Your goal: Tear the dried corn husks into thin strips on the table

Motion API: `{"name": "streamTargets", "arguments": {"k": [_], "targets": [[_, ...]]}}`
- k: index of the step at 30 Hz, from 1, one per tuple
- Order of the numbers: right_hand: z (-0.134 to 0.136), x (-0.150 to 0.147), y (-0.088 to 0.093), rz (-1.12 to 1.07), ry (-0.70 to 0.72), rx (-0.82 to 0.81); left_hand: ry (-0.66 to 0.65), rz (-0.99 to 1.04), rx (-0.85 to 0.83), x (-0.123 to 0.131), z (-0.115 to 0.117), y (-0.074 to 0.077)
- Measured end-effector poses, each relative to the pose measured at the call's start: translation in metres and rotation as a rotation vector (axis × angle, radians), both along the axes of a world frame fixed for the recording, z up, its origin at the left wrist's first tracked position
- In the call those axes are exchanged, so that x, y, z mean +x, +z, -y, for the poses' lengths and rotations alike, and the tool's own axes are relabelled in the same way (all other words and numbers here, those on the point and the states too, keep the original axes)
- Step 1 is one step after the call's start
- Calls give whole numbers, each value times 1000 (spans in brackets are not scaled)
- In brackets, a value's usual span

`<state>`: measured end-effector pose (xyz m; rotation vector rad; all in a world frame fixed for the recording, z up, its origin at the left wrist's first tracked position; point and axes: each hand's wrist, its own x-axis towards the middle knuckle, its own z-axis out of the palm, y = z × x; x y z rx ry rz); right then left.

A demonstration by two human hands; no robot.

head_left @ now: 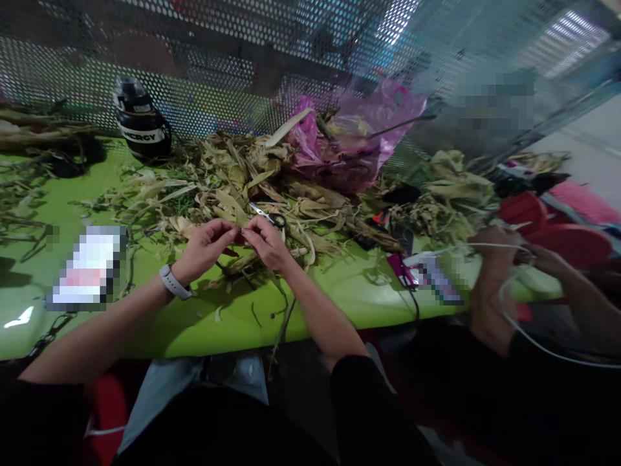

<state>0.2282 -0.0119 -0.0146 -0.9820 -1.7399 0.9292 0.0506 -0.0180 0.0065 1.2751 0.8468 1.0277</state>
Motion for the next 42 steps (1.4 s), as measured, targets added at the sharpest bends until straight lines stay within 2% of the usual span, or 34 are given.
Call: {"name": "streamTargets", "arguments": {"k": [5, 11, 16, 19, 24, 29, 33, 42], "targets": [[-1, 1, 2, -8, 33, -20, -33, 91, -133, -5, -5, 0], [-2, 3, 0, -96, 89, -118, -35, 59, -74, -8, -7, 0], [-5, 2, -4, -136, 98, -151, -63, 133, -179, -6, -5, 2], [-4, 1, -4, -29, 15, -41, -41, 200, -281, -6, -5, 5], [-3, 4, -3, 160, -197, 346, -5, 260, -376, -8, -9, 5], [-9, 9, -4, 218, -127, 592, -45, 297, -429, -10, -10, 6], [-11, 9, -6, 240, -104, 668, -84, 318, -467, -9, -7, 9], [-9, 3, -10, 264, -191, 669, -75, 333, -440, -6, -5, 6]]}}
